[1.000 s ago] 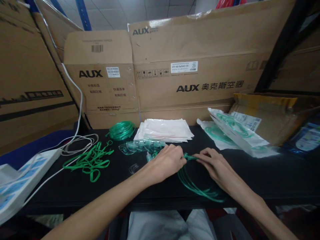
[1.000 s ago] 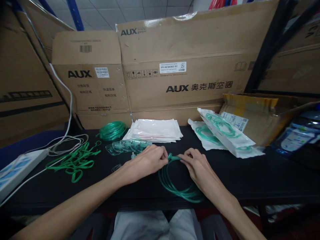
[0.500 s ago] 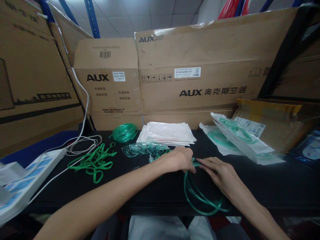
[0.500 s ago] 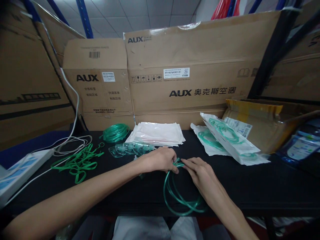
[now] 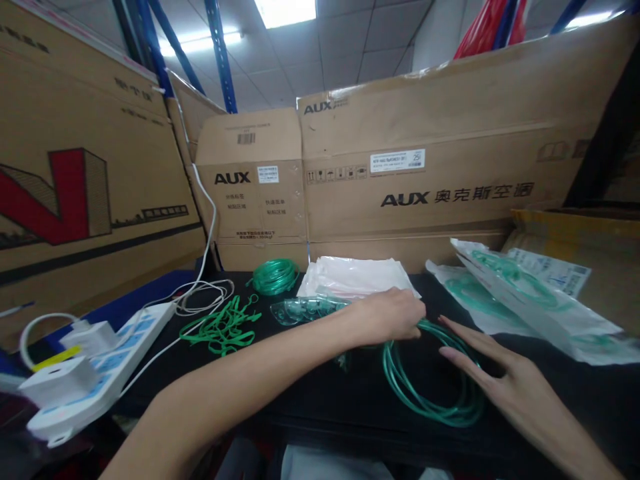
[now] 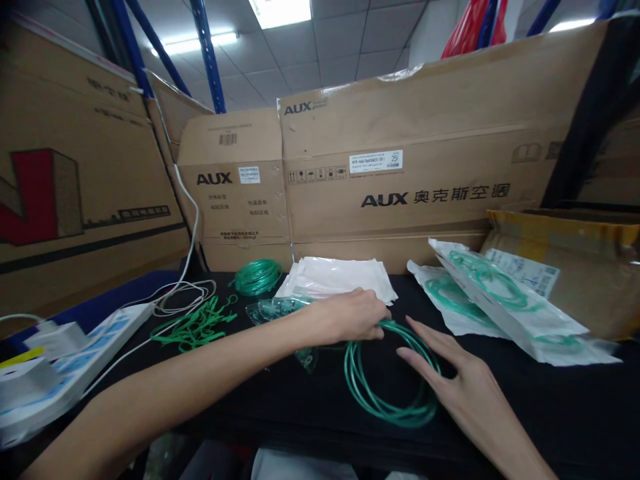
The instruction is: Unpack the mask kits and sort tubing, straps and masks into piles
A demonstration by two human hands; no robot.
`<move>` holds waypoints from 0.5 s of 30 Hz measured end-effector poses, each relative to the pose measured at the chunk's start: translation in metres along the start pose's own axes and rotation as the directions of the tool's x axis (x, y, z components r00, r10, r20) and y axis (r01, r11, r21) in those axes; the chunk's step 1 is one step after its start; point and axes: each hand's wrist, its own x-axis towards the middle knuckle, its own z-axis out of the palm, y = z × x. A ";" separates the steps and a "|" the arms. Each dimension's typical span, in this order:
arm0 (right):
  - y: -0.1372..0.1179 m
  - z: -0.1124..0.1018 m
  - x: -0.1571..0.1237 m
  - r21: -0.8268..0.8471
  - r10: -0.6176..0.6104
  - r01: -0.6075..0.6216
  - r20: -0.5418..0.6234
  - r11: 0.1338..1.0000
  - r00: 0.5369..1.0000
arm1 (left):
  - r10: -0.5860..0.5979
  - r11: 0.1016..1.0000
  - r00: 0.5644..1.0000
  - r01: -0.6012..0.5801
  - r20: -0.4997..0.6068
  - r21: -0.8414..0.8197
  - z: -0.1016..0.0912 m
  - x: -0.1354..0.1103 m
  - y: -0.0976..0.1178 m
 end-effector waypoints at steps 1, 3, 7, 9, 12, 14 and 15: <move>-0.003 -0.002 0.000 0.024 0.042 -0.042 -0.017 0.999 0.999 | -0.016 0.999 1.000 0.015 -0.007 -0.038 -0.008 -0.002 -0.007; -0.007 -0.006 0.000 0.059 0.129 -0.126 -0.055 0.990 0.990 | -0.060 0.991 0.997 0.055 -0.041 -0.118 -0.027 -0.008 -0.025; -0.010 -0.011 0.001 0.133 0.280 -0.269 -0.072 0.954 0.957 | -0.271 0.940 0.928 0.198 -0.256 -0.278 -0.063 -0.037 -0.084; -0.008 -0.011 0.002 0.163 0.316 -0.303 -0.060 0.939 0.947 | -0.427 0.886 0.827 0.303 -0.364 -0.350 -0.074 -0.061 -0.122; -0.005 -0.009 0.004 0.197 0.333 -0.318 -0.052 0.928 0.941 | -0.621 0.776 0.649 0.433 -0.439 -0.458 -0.078 -0.100 -0.172; -0.004 -0.008 0.004 0.226 0.325 -0.310 -0.031 0.923 0.945 | -0.704 0.706 0.561 0.488 -0.435 -0.514 -0.073 -0.122 -0.194; -0.004 -0.007 0.004 0.241 0.321 -0.306 -0.025 0.921 0.947 | -0.730 0.680 0.534 0.506 -0.426 -0.531 -0.068 -0.130 -0.200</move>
